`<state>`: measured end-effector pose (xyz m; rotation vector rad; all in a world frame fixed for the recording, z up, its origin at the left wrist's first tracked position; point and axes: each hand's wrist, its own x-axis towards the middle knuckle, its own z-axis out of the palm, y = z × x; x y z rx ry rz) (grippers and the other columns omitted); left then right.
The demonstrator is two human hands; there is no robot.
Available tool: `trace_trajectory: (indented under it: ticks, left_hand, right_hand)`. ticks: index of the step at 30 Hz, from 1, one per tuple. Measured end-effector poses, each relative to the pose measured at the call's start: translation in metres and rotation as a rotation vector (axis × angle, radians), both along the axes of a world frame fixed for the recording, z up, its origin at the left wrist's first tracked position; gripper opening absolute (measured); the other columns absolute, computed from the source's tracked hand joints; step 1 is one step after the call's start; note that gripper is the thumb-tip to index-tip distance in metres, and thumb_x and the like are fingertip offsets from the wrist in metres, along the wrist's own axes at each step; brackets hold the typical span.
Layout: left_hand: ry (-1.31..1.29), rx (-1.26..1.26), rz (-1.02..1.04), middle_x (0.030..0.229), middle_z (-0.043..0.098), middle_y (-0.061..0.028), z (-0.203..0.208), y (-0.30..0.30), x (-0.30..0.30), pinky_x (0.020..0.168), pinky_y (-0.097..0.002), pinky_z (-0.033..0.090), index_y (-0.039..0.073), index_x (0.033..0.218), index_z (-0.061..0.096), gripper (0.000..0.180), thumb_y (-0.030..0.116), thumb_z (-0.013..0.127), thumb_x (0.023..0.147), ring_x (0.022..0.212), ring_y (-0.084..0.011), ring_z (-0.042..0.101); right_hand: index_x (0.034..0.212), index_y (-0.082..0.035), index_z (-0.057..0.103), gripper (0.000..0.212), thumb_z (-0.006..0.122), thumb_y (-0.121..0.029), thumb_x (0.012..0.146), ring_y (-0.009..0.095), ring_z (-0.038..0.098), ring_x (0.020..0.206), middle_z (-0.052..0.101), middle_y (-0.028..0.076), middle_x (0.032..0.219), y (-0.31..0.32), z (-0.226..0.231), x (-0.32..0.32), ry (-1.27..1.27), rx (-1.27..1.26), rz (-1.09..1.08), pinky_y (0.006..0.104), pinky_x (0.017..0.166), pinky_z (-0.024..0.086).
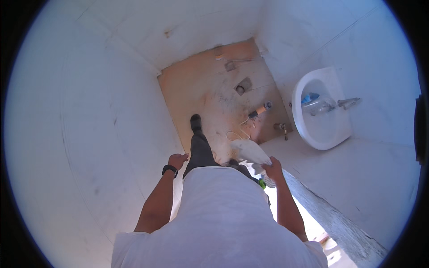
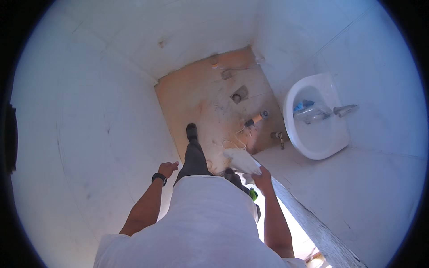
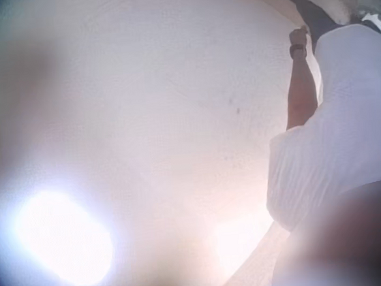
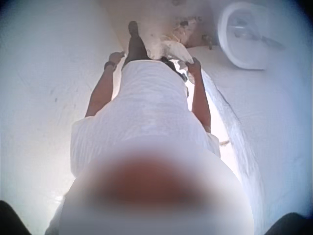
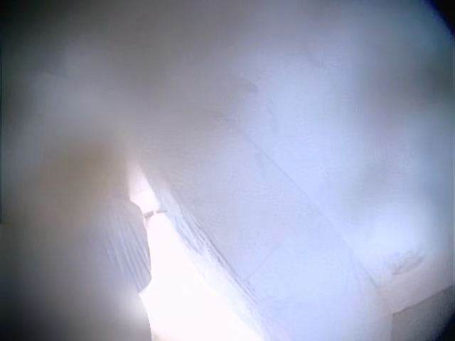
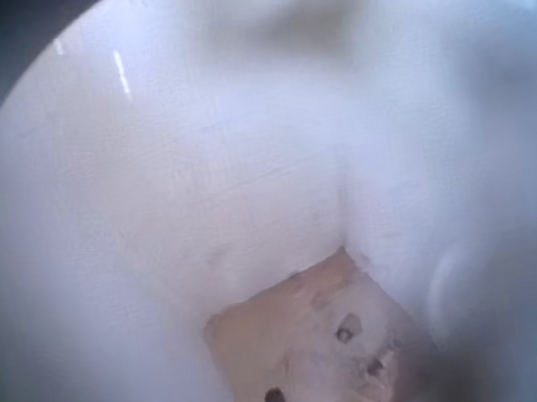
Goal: The person walks through a construction site, wipes a wall with a cloth, then kneels in a bathroom and uses a tape measure and pencil to mark measurements on the floor around a drain.
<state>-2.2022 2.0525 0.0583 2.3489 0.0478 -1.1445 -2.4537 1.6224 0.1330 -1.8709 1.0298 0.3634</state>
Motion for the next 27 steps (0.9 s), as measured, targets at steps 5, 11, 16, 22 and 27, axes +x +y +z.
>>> trace_trajectory:
  ticks: [5,11,16,22,27]
  left_hand:
    - [0.035,0.005,-0.116,0.098,0.077,-0.015,-0.033,-0.028,0.156,0.086,-0.0377,0.054,0.002,0.096,0.078,0.05,0.051,0.073,0.086,0.089,-0.027,0.072]
    - [0.071,0.061,-0.327,0.101,0.077,-0.0153,-0.006,-0.023,0.3,0.089,-0.0368,0.054,0.002,0.105,0.076,0.042,0.039,0.077,0.086,0.095,-0.0263,0.072]
    - [0.234,0.04,-0.442,0.102,0.076,-0.0156,0.015,-0.066,0.376,0.09,-0.0384,0.055,0.005,0.102,0.078,0.04,0.04,0.079,0.082,0.098,-0.0288,0.072]
    - [0.103,0.238,-1.052,0.101,0.077,-0.0114,0.048,-0.127,0.417,0.085,-0.0351,0.056,0.007,0.102,0.078,0.033,0.03,0.082,0.079,0.093,-0.0223,0.073]
    - [0.536,0.027,-0.926,0.098,0.076,-0.0082,0.108,-0.178,0.476,0.081,-0.0321,0.055,0.005,0.099,0.078,0.024,0.02,0.081,0.08,0.088,-0.0177,0.07]
  right_hand:
    - [0.108,0.004,0.065,0.037,0.072,-0.015,0.077,0.044,0.067,0.098,0.069,0.028,0.099,-0.013,-0.062,0.033,0.097,-0.338,-0.169,0.0465,0.085,0.051]
    - [0.106,0.007,0.065,0.036,0.07,-0.01,0.074,0.028,0.067,0.09,0.069,0.02,0.094,0.019,-0.069,0.06,0.342,-0.183,-0.462,0.0397,0.081,0.051]
    - [0.106,0.008,0.067,0.033,0.069,-0.009,0.077,0.025,0.067,0.089,0.071,0.018,0.095,0.032,-0.05,0.102,0.2,-0.052,-0.645,0.0374,0.08,0.052]
    - [0.106,0.007,0.069,0.034,0.076,-0.017,0.083,0.025,0.068,0.082,0.072,0.017,0.094,0.012,-0.061,0.152,0.303,0.212,-0.765,0.0384,0.076,0.053]
    - [0.106,0.004,0.072,0.046,0.076,-0.036,0.086,0.034,0.072,0.087,0.074,0.022,0.099,-0.025,-0.042,0.206,0.403,0.073,-0.316,0.0423,0.081,0.055]
